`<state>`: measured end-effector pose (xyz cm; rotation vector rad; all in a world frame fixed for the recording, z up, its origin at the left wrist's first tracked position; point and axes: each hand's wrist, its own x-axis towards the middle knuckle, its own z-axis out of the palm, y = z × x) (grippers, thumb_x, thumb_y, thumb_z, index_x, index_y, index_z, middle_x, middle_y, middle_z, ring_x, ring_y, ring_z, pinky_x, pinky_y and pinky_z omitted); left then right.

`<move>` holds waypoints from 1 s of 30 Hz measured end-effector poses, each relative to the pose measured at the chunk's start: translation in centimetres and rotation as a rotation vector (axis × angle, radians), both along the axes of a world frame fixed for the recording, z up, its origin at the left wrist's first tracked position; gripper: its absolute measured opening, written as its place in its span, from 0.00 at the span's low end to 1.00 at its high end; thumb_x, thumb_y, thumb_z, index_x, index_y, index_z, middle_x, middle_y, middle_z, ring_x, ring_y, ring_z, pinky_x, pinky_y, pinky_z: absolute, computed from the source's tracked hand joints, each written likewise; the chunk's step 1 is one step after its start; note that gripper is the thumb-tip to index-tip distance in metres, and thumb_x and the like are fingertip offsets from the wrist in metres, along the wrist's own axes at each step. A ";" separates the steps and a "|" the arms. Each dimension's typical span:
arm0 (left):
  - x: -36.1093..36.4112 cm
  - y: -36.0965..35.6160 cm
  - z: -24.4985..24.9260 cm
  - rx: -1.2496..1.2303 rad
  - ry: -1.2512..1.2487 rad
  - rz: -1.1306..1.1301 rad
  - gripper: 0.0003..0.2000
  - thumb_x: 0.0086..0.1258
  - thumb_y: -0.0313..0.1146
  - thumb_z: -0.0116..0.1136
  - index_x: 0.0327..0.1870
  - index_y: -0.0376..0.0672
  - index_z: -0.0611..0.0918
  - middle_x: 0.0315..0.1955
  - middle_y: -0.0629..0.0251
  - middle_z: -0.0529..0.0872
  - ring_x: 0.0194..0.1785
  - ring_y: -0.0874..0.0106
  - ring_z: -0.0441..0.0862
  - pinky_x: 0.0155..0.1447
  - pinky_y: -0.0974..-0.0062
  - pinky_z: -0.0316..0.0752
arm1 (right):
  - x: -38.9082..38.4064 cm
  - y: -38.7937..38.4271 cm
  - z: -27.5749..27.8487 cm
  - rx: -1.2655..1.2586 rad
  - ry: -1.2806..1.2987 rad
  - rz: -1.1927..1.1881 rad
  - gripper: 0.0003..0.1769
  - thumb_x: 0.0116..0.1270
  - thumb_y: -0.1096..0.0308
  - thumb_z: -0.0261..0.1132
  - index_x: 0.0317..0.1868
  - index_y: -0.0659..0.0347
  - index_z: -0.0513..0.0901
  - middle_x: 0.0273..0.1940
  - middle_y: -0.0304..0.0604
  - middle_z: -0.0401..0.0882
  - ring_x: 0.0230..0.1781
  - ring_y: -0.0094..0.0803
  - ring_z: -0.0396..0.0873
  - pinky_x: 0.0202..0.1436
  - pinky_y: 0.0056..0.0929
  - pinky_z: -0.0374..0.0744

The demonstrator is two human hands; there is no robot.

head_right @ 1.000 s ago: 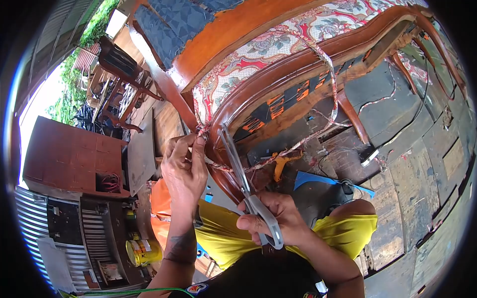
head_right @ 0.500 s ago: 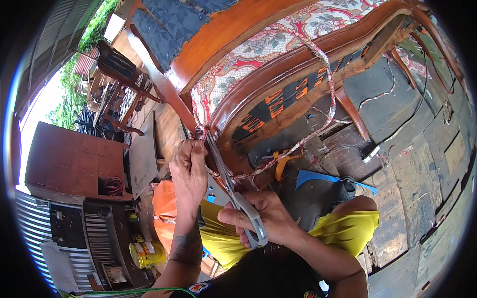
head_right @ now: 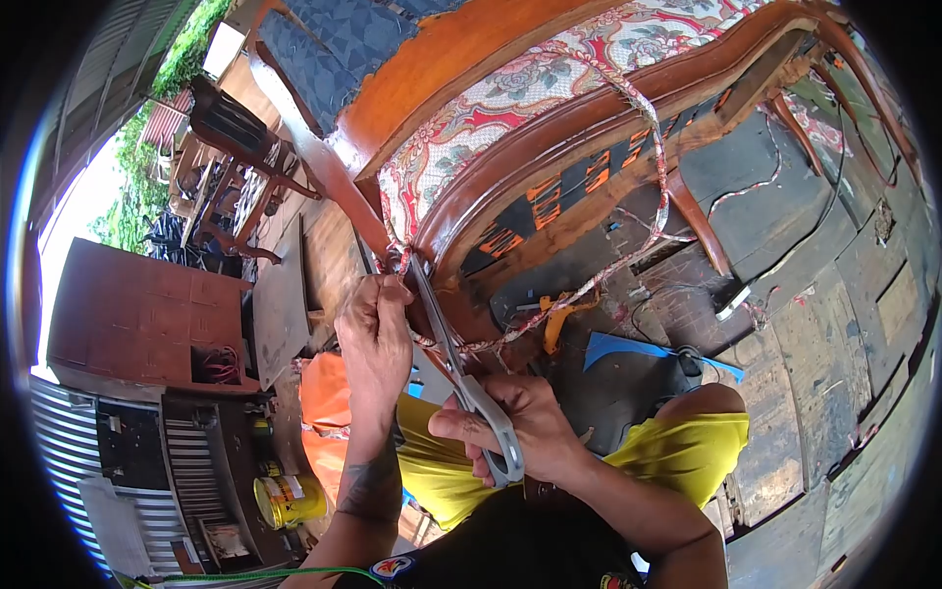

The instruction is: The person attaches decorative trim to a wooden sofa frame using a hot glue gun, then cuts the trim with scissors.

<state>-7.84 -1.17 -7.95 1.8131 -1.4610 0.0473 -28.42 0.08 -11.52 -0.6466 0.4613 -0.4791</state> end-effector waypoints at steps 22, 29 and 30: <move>0.1 0.9 0.4 0.083 0.340 -0.074 0.17 0.89 0.37 0.57 0.55 0.29 0.89 0.30 0.72 0.83 0.35 0.83 0.72 0.40 0.79 0.67 | -3.0 1.3 -0.6 -1.030 0.531 -0.333 0.36 0.54 0.47 0.92 0.45 0.70 0.86 0.26 0.42 0.85 0.20 0.28 0.85 0.26 0.33 0.82; 0.2 0.4 0.9 0.110 0.484 -0.149 0.15 0.90 0.33 0.54 0.55 0.30 0.89 0.30 0.76 0.83 0.33 0.85 0.70 0.39 0.81 0.64 | -2.7 0.0 0.5 -1.233 0.728 -0.317 0.38 0.58 0.43 0.87 0.49 0.70 0.84 0.31 0.51 0.89 0.27 0.53 0.90 0.33 0.46 0.88; 0.0 0.4 1.2 0.109 0.485 -0.150 0.15 0.90 0.33 0.54 0.55 0.30 0.89 0.30 0.76 0.83 0.33 0.85 0.70 0.39 0.81 0.64 | -2.2 -0.1 0.1 -1.283 0.708 -0.375 0.39 0.55 0.42 0.89 0.48 0.70 0.85 0.29 0.50 0.88 0.26 0.51 0.90 0.32 0.45 0.88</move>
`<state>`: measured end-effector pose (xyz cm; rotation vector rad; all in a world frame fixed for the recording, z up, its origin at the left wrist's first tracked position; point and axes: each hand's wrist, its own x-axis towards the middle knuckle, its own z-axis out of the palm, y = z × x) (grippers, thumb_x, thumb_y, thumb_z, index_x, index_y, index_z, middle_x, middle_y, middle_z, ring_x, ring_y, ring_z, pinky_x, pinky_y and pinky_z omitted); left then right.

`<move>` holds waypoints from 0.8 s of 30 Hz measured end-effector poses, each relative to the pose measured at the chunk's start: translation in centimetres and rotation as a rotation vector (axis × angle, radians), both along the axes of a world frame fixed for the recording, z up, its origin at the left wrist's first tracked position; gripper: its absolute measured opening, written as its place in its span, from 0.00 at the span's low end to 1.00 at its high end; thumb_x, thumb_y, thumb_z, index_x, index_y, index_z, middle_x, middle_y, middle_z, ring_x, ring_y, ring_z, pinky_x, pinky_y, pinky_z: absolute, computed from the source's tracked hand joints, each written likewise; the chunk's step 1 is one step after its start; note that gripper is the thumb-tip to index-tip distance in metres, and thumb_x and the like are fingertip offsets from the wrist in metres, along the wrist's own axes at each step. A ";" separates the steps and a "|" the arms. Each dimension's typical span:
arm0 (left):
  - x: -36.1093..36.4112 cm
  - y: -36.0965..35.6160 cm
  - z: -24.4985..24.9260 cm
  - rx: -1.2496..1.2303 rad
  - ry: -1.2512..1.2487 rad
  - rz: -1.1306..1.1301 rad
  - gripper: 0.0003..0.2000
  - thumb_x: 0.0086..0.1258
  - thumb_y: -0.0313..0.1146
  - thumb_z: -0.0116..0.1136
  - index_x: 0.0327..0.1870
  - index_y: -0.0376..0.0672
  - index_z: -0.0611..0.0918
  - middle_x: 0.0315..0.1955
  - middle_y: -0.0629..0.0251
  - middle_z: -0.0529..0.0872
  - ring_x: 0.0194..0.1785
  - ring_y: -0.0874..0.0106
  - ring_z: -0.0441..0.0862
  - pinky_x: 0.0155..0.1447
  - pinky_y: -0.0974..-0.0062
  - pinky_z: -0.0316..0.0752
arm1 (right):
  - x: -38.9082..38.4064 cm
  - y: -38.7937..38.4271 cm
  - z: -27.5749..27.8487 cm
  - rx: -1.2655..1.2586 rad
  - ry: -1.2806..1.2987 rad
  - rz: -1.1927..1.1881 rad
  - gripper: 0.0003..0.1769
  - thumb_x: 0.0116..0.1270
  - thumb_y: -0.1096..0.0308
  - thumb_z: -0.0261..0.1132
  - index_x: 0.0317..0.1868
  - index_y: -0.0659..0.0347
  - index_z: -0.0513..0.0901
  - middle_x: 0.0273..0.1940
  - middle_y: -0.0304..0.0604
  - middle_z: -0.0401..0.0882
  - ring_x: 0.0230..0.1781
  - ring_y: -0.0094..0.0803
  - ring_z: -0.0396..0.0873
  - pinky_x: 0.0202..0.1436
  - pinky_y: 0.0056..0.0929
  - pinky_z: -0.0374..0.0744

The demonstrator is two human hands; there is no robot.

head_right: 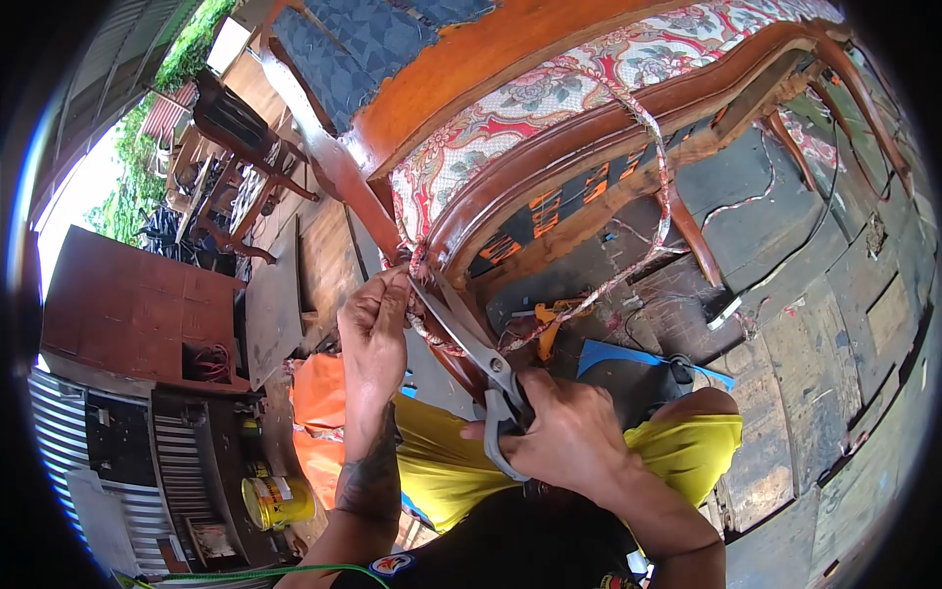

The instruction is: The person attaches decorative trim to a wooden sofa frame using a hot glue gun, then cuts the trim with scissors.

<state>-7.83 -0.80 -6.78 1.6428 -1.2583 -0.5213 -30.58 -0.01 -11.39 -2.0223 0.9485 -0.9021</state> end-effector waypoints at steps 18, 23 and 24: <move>0.3 -0.3 -0.3 0.011 0.098 0.005 0.15 0.89 0.34 0.54 0.49 0.30 0.88 0.30 0.77 0.80 0.33 0.85 0.69 0.38 0.80 0.62 | 2.1 -0.9 -0.2 -0.057 0.034 -0.048 0.29 0.56 0.56 0.90 0.44 0.68 0.85 0.30 0.52 0.89 0.25 0.49 0.90 0.31 0.42 0.86; 0.4 0.1 -0.8 0.018 -0.065 0.100 0.15 0.90 0.34 0.55 0.51 0.30 0.87 0.30 0.76 0.80 0.35 0.85 0.72 0.40 0.80 0.68 | 1.0 -1.4 0.0 0.167 -0.202 -0.095 0.28 0.54 0.53 0.92 0.39 0.66 0.89 0.29 0.45 0.89 0.27 0.30 0.88 0.34 0.31 0.85; 0.4 0.1 -0.8 0.020 -0.065 0.099 0.15 0.90 0.34 0.55 0.51 0.30 0.87 0.30 0.76 0.80 0.35 0.85 0.72 0.40 0.80 0.68 | 0.8 -1.5 0.2 0.169 -0.202 -0.096 0.28 0.54 0.53 0.92 0.39 0.66 0.89 0.29 0.45 0.89 0.27 0.30 0.88 0.34 0.31 0.85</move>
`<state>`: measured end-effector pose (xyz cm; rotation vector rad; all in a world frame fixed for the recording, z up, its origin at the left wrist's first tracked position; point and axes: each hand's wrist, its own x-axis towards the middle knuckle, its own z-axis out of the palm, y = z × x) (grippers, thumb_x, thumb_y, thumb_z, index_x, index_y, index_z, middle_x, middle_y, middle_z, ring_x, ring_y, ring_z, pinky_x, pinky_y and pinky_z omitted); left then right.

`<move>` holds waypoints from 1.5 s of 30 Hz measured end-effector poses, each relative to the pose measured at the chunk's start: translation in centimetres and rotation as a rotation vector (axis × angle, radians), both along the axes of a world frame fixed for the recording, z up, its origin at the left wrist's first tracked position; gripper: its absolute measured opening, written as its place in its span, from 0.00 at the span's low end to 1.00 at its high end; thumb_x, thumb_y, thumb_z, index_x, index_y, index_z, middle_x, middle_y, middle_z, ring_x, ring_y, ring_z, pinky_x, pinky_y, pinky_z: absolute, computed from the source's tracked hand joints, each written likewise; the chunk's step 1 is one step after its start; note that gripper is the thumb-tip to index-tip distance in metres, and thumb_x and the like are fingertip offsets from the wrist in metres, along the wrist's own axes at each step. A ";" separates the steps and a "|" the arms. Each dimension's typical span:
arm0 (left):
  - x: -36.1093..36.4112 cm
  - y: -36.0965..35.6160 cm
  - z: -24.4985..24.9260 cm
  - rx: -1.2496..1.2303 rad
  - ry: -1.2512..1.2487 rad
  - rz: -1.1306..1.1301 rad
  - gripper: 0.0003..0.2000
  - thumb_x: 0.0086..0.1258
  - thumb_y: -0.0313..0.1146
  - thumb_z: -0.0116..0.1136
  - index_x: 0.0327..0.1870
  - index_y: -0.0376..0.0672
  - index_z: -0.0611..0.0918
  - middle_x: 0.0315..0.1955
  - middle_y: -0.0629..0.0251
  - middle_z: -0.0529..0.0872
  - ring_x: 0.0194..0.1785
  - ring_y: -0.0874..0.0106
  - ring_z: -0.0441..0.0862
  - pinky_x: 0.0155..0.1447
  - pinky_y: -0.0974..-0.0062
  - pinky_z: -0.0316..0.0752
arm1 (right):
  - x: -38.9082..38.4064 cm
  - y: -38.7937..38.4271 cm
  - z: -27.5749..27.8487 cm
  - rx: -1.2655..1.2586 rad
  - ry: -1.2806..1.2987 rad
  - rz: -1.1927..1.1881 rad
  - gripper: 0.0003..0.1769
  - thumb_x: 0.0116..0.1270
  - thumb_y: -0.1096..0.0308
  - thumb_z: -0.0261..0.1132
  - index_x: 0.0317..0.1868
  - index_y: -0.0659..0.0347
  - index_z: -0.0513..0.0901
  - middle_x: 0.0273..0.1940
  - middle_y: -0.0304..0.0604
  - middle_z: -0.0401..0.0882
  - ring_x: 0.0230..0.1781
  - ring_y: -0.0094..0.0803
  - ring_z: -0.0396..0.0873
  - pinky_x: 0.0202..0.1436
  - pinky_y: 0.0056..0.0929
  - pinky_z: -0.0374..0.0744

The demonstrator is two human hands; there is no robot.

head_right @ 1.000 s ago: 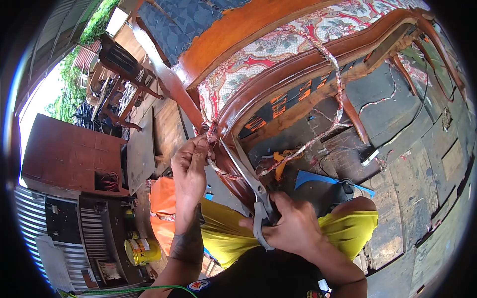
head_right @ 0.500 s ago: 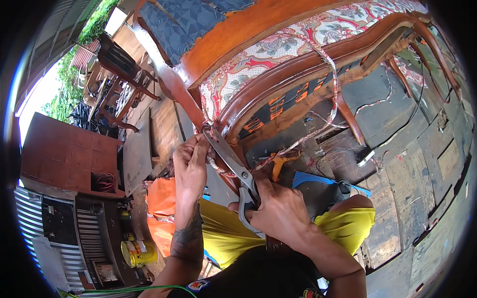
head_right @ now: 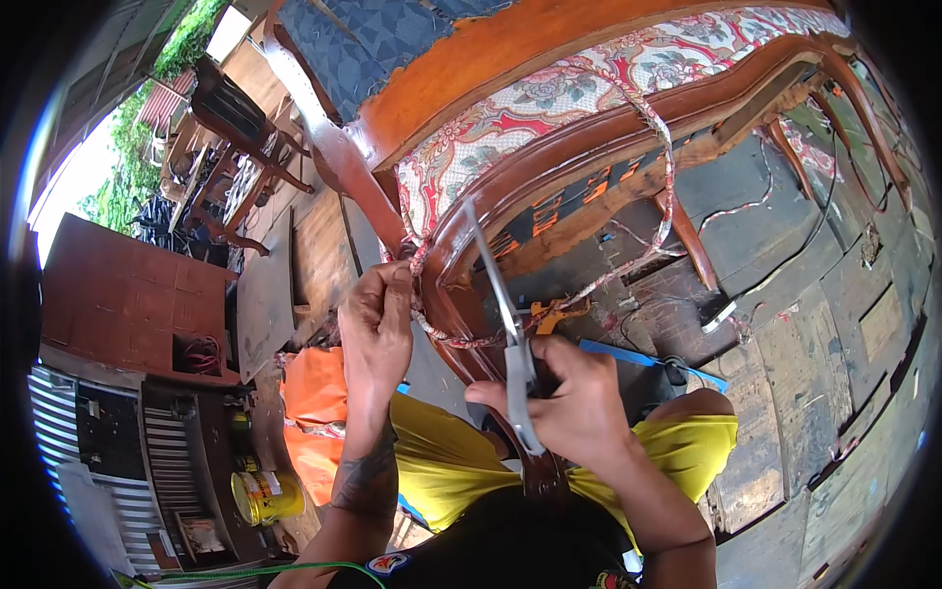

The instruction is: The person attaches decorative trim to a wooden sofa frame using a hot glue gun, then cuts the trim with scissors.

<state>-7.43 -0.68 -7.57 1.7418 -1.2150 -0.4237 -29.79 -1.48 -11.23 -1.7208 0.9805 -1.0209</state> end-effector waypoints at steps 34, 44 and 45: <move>2.0 0.9 -1.7 -0.421 -0.556 -0.149 0.14 0.72 0.30 0.71 0.57 0.46 0.93 0.54 0.59 0.86 0.54 0.56 0.81 0.60 0.59 0.78 | 5.1 -5.9 1.9 -0.080 -0.115 -0.208 0.28 0.65 0.71 0.82 0.62 0.73 0.82 0.43 0.50 0.93 0.43 0.26 0.91 0.49 0.30 0.87; 2.1 -1.8 -1.5 -0.534 -0.742 -0.127 0.12 0.68 0.32 0.76 0.51 0.48 0.93 0.43 0.66 0.86 0.44 0.62 0.82 0.49 0.63 0.72 | 5.1 -7.1 6.4 -0.015 -0.034 -0.082 0.27 0.65 0.73 0.81 0.61 0.75 0.84 0.40 0.49 0.93 0.39 0.22 0.88 0.44 0.28 0.86; 2.0 -2.4 -1.2 -0.573 -0.730 -0.073 0.11 0.65 0.32 0.78 0.47 0.48 0.91 0.40 0.68 0.86 0.42 0.63 0.82 0.47 0.63 0.72 | 5.2 -7.2 6.8 0.037 -0.059 -0.050 0.26 0.67 0.75 0.80 0.62 0.74 0.82 0.38 0.45 0.91 0.36 0.20 0.86 0.40 0.25 0.84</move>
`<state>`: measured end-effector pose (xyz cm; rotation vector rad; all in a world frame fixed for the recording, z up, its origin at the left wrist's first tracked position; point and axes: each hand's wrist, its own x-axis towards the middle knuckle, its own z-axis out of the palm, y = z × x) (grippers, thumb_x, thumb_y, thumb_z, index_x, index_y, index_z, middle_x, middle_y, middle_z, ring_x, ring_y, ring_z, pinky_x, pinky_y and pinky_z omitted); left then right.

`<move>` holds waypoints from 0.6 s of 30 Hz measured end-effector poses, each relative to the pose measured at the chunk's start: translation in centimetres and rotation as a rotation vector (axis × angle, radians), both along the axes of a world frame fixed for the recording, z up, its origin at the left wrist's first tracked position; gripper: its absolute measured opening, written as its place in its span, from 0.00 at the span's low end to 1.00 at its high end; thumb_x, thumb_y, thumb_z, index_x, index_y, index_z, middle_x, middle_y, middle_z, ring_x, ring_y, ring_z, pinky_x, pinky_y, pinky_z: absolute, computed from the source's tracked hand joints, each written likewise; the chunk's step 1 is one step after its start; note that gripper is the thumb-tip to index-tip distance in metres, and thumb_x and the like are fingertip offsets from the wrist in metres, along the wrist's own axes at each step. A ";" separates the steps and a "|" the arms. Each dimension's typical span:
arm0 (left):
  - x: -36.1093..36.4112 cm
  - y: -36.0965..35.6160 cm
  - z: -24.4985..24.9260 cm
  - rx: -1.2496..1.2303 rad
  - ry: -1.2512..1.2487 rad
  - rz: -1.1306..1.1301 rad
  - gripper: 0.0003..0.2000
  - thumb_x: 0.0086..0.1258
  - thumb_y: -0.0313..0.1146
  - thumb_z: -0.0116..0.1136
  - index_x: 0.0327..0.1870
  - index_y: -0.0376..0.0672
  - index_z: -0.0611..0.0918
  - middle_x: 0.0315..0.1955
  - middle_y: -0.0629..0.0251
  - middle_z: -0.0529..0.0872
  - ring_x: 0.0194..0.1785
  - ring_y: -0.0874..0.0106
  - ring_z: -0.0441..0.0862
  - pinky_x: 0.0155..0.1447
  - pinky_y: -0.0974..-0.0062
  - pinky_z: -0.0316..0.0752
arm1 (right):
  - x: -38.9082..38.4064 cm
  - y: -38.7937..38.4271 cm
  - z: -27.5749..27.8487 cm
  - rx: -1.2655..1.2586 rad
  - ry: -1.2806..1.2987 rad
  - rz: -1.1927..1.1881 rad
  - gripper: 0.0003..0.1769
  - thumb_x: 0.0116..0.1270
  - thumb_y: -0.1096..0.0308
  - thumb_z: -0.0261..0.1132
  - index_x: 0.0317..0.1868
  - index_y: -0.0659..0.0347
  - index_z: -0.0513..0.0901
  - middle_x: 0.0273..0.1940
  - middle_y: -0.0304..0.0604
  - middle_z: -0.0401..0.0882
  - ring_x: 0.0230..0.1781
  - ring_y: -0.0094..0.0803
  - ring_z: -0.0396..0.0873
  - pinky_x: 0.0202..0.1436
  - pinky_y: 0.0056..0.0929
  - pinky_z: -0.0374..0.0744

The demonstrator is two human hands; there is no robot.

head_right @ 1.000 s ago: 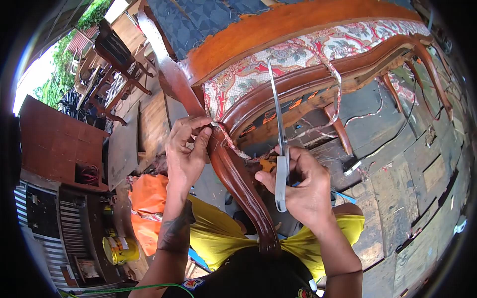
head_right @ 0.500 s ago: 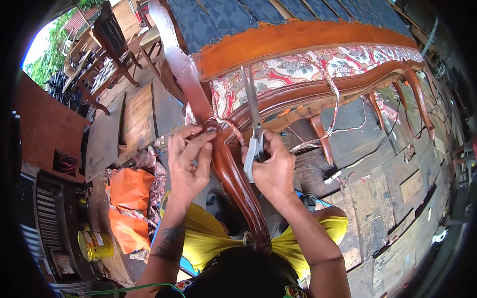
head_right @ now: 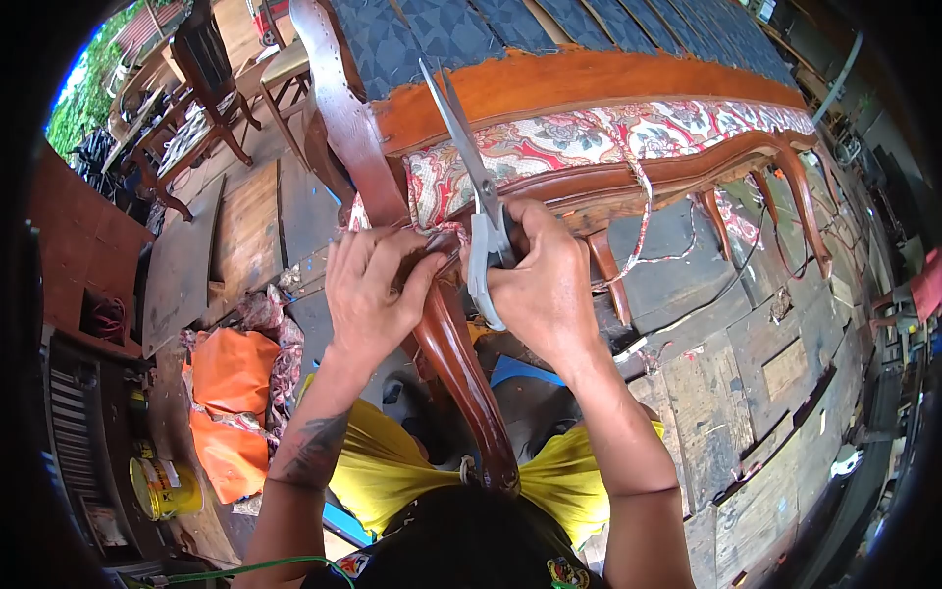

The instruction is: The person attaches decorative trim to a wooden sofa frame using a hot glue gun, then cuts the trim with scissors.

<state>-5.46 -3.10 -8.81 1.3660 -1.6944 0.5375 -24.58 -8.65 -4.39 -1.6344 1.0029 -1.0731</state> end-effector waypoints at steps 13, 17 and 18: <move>0.1 -1.8 0.4 -0.081 -0.158 0.063 0.08 0.65 0.32 0.79 0.42 0.47 0.92 0.38 0.70 0.90 0.42 0.67 0.85 0.47 0.65 0.73 | 0.4 -2.3 0.5 0.003 -0.032 0.036 0.23 0.68 0.71 0.81 0.58 0.74 0.85 0.38 0.41 0.91 0.36 0.19 0.84 0.38 0.25 0.83; 0.4 -1.5 0.8 -0.026 -0.173 0.021 0.07 0.67 0.31 0.77 0.43 0.45 0.91 0.42 0.67 0.89 0.44 0.65 0.84 0.47 0.64 0.73 | -0.6 -2.5 -0.2 0.008 0.016 -0.009 0.24 0.68 0.71 0.81 0.59 0.74 0.85 0.37 0.42 0.91 0.35 0.19 0.85 0.37 0.25 0.83; 0.5 -1.6 0.9 -0.024 -0.172 0.019 0.07 0.67 0.31 0.77 0.43 0.45 0.91 0.42 0.67 0.89 0.44 0.65 0.84 0.47 0.64 0.73 | -0.9 -2.4 -0.3 0.010 0.017 -0.011 0.24 0.68 0.71 0.81 0.59 0.74 0.85 0.37 0.42 0.91 0.35 0.19 0.85 0.37 0.25 0.83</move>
